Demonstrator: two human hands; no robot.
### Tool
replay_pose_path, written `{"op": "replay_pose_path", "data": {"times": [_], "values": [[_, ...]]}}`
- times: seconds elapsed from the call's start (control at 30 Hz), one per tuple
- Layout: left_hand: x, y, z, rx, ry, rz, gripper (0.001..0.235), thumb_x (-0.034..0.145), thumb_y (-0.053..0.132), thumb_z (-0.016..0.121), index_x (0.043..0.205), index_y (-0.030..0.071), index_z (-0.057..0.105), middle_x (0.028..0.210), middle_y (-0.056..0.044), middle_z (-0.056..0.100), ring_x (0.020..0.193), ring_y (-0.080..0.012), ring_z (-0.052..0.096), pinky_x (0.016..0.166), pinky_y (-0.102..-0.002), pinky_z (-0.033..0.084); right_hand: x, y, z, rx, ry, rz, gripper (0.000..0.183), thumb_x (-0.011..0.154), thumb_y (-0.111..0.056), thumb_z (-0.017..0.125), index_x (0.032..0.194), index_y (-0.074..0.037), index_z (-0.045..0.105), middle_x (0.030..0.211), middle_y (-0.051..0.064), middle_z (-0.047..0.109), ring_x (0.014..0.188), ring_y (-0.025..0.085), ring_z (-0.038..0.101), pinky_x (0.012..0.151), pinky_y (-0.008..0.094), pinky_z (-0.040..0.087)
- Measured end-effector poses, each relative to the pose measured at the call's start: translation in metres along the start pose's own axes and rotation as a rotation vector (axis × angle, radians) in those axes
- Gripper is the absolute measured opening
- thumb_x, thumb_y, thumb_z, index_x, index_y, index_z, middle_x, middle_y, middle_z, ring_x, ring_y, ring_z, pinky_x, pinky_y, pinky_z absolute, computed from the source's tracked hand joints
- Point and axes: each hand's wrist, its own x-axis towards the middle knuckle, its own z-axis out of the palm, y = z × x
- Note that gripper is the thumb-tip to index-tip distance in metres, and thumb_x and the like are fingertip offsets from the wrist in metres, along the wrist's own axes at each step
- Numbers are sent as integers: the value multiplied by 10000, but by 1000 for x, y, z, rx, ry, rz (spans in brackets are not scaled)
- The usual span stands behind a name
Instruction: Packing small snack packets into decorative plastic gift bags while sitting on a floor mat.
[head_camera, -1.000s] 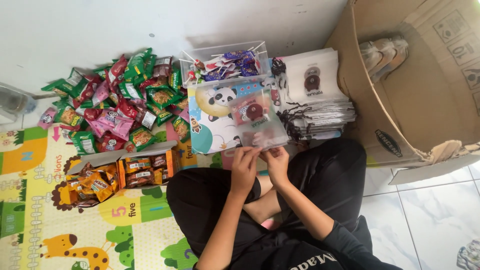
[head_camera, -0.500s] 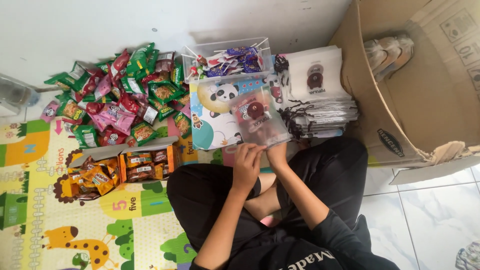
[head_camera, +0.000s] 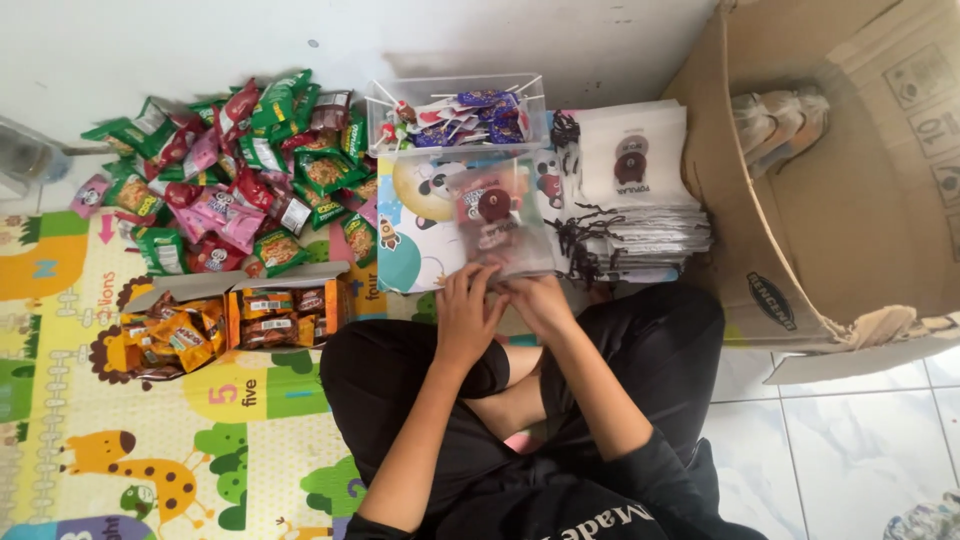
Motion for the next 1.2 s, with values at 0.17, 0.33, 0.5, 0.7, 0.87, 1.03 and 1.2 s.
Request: {"op": "replay_pose_path", "data": {"times": [0.17,0.33,0.5,0.7,0.87,1.03,1.2], "values": [[-3,-10,0,113,-116,-59,476,945,171,678,1398,204,538,1349,-42,477,1293,-274,438,931,-471,457,-67,-77,18,-390,44,165,517,942,-223,704,1261,172,607,1178,364,665,1029,403,706,905,488,575],[-2,-18,6,64,-35,-31,390,970,47,620,1325,209,613,1296,-1,522,1259,-237,485,879,-401,477,-62,-86,-18,-525,105,155,678,989,-456,663,1214,182,623,1072,395,687,884,446,743,748,510,632],[-13,-22,13,129,189,-10,389,1023,35,582,1353,239,623,1256,-7,471,1218,-226,493,907,-371,469,-54,-82,-27,-344,242,-8,413,974,-150,703,1218,168,604,965,272,645,788,433,753,700,487,662],[-27,-52,29,30,416,19,344,984,-52,601,1192,178,750,995,10,529,1008,-204,631,865,-311,564,-60,-81,-20,-249,294,-137,239,942,-62,729,1042,142,656,938,319,701,767,397,759,739,491,665],[-31,-64,11,18,582,31,292,950,-90,654,1091,128,787,889,-5,569,854,-219,640,794,-326,553,-61,-81,-30,-225,335,-251,163,962,-69,711,1001,86,679,968,305,717,781,385,760,743,464,664],[-59,-105,-6,85,740,13,240,883,-48,746,1016,141,809,909,-41,638,846,-258,635,783,-363,528,-65,-97,-44,-199,442,-401,107,975,-89,705,953,15,707,925,233,743,753,287,771,720,363,672],[-82,-135,-30,269,768,-148,190,862,-1,812,889,185,783,894,26,660,839,-209,646,829,-355,523,-68,-100,-47,-307,344,-406,164,967,-82,732,1010,75,710,920,320,711,785,398,752,747,509,646]]}}
